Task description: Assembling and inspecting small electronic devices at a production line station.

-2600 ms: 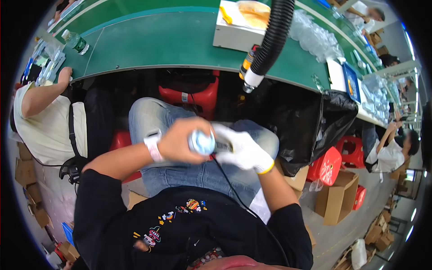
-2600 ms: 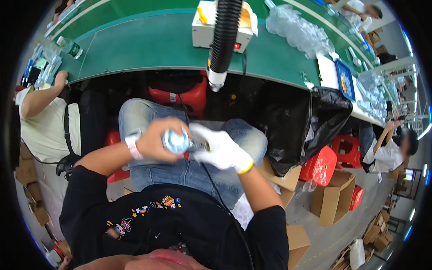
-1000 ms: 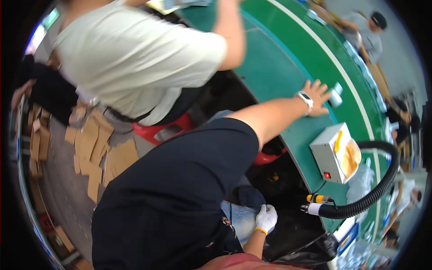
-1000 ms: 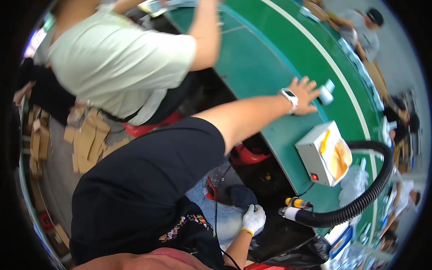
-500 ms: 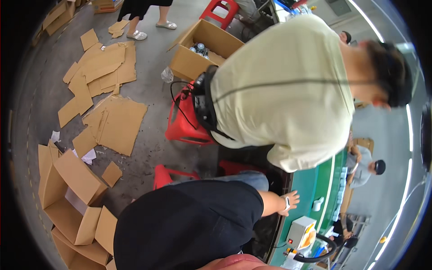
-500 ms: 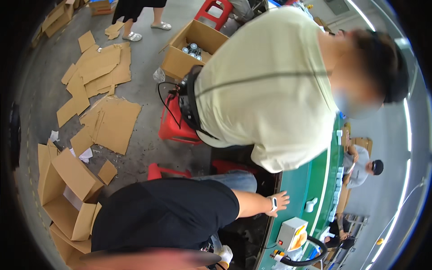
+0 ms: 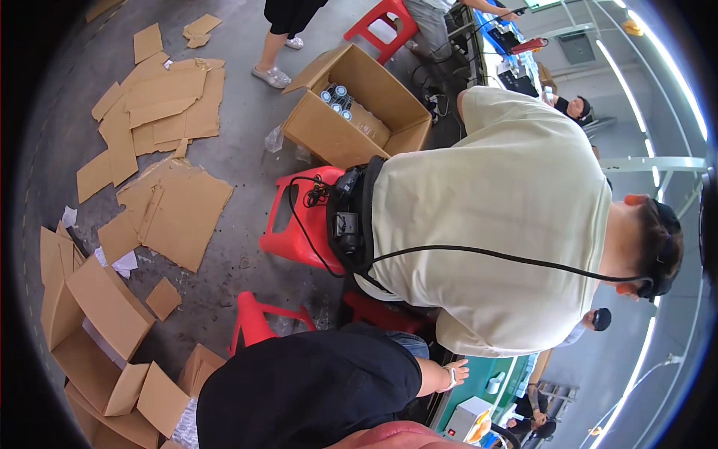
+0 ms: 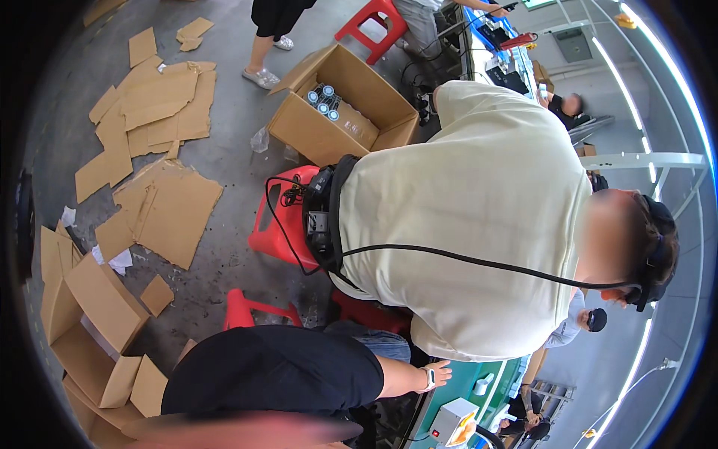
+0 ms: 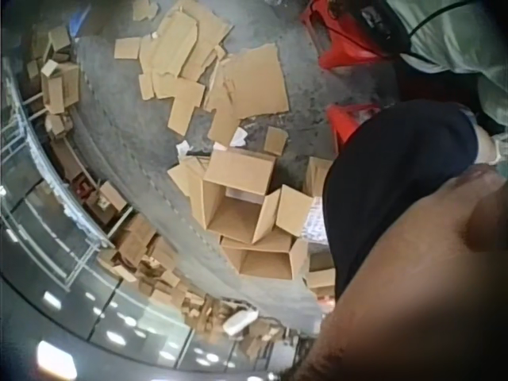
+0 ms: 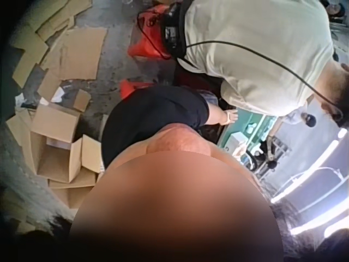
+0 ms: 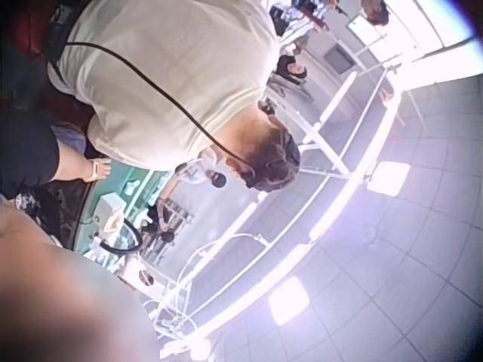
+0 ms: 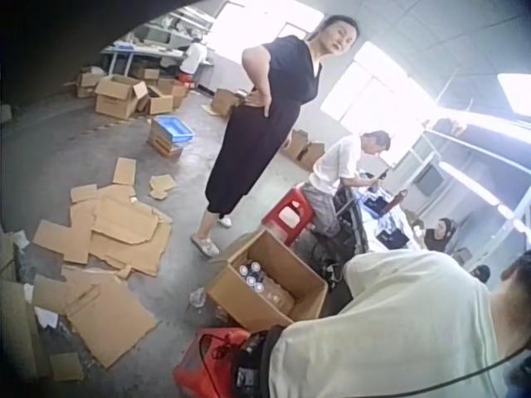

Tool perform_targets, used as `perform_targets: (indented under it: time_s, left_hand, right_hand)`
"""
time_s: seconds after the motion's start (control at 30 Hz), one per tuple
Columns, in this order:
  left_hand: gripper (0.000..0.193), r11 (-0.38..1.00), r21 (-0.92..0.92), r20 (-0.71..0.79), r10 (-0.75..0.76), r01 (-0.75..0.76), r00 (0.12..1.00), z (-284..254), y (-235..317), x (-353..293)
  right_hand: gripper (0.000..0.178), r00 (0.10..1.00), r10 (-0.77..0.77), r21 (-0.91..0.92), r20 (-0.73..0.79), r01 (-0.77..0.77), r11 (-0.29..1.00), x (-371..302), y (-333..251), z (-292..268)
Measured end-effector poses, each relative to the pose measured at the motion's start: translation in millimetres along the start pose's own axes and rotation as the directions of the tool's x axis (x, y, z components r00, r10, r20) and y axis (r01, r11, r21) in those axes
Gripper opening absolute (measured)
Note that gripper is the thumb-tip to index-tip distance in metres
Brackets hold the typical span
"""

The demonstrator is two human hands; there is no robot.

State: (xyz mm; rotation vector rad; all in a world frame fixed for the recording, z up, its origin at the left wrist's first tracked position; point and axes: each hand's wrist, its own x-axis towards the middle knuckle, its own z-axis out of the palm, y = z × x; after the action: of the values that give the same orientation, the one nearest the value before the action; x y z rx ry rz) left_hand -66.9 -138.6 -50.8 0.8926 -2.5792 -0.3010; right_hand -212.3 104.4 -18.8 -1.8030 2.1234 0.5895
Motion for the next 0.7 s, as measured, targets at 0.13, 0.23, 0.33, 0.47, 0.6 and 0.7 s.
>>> perform_targets:
  time_s: [0.13,0.23,0.33,0.47,0.6,0.7]
  left_hand:
    - [0.044,1.0,-0.01,-0.069,-0.008,0.007,0.998,-0.2,3.0,1.8]
    - [0.043,1.0,0.0,-0.089,-0.005,0.005,0.996,6.4,5.3,-0.4]
    - [0.042,1.0,0.014,-0.085,-0.005,0.007,0.996,17.0,0.8,-1.9]
    - [0.044,0.999,-0.001,-0.212,0.034,-0.035,0.977,9.2,1.8,-14.3]
    - [0.044,0.991,-0.054,-0.47,0.081,-0.12,0.879,-9.2,-3.7,-17.2]
    - [0.039,0.995,-0.061,-0.459,0.041,-0.078,0.887,-0.6,-16.2,-27.1]
  right_hand:
    - [0.032,0.999,0.032,-0.034,-0.023,-0.033,0.999,-14.1,10.3,-9.1]
    - [0.031,0.998,0.05,-0.034,-0.036,-0.051,0.998,-30.0,-95.2,-33.3]
    - [0.029,0.998,0.052,-0.032,-0.04,-0.053,0.998,-82.5,-254.3,-115.4]
    - [0.028,0.991,0.132,0.02,-0.035,-0.131,0.991,-90.3,-107.9,-33.5]
    - [0.026,0.978,0.198,0.096,-0.058,-0.192,0.977,-89.8,132.8,132.4]
    - [0.025,0.891,0.437,0.8,0.121,-0.348,0.489,-56.3,112.0,153.0]
